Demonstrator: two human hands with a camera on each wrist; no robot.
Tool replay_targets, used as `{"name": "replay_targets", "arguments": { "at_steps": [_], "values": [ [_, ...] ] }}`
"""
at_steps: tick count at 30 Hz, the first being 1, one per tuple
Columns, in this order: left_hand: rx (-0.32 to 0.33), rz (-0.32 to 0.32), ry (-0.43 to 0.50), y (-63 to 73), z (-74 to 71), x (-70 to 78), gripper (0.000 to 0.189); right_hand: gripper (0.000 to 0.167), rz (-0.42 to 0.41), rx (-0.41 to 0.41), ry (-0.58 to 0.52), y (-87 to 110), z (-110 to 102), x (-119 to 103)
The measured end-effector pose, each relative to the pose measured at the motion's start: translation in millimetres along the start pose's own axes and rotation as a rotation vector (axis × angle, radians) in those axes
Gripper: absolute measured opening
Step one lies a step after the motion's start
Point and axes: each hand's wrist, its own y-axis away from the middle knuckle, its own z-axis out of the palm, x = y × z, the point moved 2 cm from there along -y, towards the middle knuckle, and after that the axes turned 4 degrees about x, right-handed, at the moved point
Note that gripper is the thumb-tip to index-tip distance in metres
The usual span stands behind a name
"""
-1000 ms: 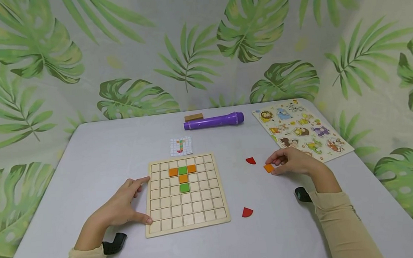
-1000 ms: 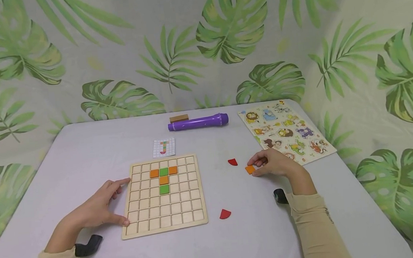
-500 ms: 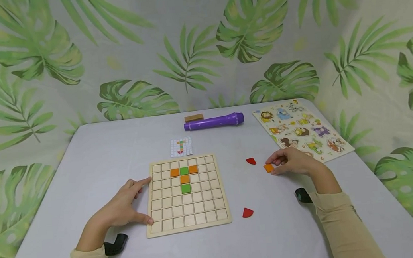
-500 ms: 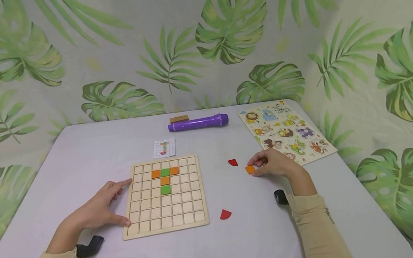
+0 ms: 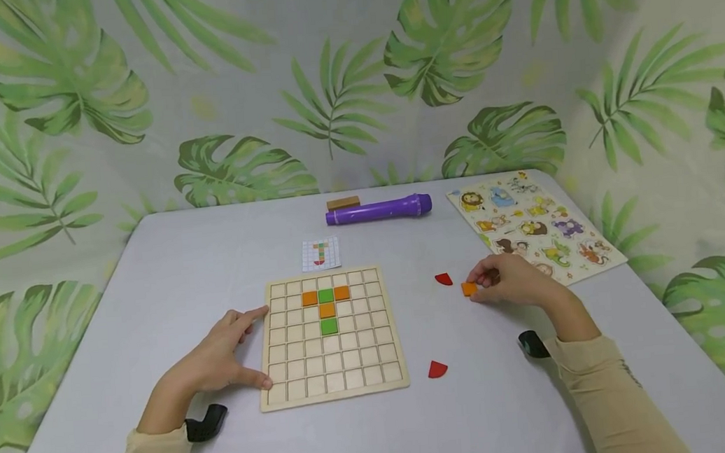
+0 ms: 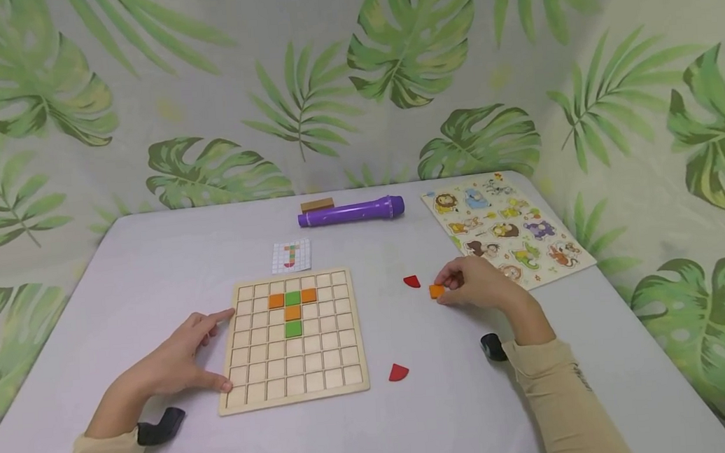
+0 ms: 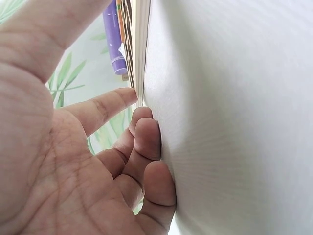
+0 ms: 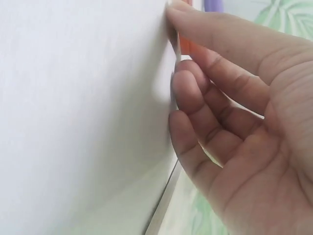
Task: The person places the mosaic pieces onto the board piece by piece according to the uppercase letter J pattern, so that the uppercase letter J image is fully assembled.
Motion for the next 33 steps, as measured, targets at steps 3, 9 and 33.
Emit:
{"name": "replay_targets", "arguments": {
  "at_steps": [3, 9, 33],
  "values": [
    [-0.002, -0.002, -0.003, 0.0, 0.0, 0.5, 0.129, 0.029, -0.024, 0.009, 0.006, -3.7, 3.3, -8.3],
    [0.000, 0.011, -0.008, 0.1, 0.3, -0.2, 0.128, 0.027, -0.099, 0.010, 0.011, -13.2, 11.8, -34.7],
    [0.003, 0.008, -0.002, -1.4, 0.7, -2.1, 0.129, 0.024, -0.277, -0.156, -0.033, -34.2, 79.8, -146.2]
  ]
}}
